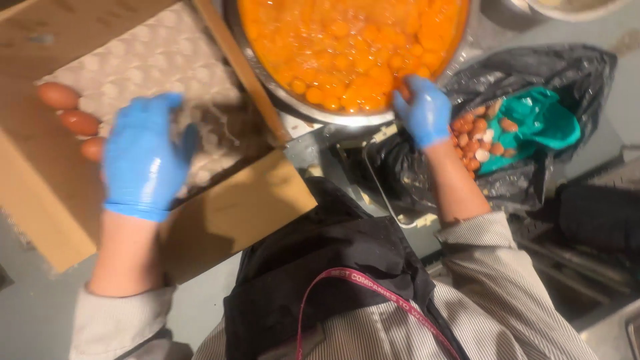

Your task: Cracking a large quantity of eggs into a bowl for food preparation.

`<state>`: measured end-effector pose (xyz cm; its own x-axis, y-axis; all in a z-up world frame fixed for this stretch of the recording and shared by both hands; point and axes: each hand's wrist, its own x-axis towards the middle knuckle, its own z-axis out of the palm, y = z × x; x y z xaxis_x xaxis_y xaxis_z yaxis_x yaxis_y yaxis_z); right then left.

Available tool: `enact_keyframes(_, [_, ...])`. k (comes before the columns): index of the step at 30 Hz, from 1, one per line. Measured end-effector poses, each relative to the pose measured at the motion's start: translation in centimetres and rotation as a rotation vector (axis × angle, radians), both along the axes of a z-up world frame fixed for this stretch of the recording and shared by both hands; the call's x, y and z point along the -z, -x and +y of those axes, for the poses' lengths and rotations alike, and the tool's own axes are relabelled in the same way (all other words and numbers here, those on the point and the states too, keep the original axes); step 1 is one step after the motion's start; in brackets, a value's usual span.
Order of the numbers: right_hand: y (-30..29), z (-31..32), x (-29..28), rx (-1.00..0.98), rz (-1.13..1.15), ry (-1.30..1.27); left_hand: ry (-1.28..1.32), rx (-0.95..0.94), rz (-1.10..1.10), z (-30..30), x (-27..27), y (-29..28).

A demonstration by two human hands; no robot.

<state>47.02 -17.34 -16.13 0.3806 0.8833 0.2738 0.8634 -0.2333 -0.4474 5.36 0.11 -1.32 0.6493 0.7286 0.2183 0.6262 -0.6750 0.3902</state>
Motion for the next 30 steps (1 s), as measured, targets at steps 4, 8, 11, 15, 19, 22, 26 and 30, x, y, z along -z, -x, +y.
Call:
enact_keyframes(4, [-1.4,0.9,-2.5,-0.039,-0.045,-0.026,0.039,-0.141,0.482,1.7,2.2,6.5])
enact_keyframes(8, [-3.3,3.4,-1.6,0.022,0.001,0.011,0.123,-0.008,0.534,1.2,4.2,8.7])
enact_keyframes(11, [-3.3,6.0,-1.9,0.045,-0.033,0.128,0.118,-0.097,0.564,1.3,4.8,8.7])
enact_keyframes(15, [-6.3,5.5,-0.9,0.039,-0.075,0.112,0.022,-0.103,0.607,2.3,6.4,9.1])
enact_keyframes(19, [-11.2,-0.9,-1.7,0.169,0.071,-0.142,0.175,-0.162,0.568,2.8,8.1,9.5])
enact_keyframes(22, [-13.4,-7.9,-2.1,0.382,0.055,-0.122,0.144,-0.120,0.540,2.7,8.5,10.0])
enact_keyframes(26, [-10.4,-11.9,-5.4,0.477,-0.456,0.218,0.073,-0.181,0.348,1.2,3.2,7.3])
enact_keyframes(30, [-5.4,-9.5,-5.3,0.240,-0.241,0.064,0.291,-0.077,-0.184,-1.5,-0.3,1.5])
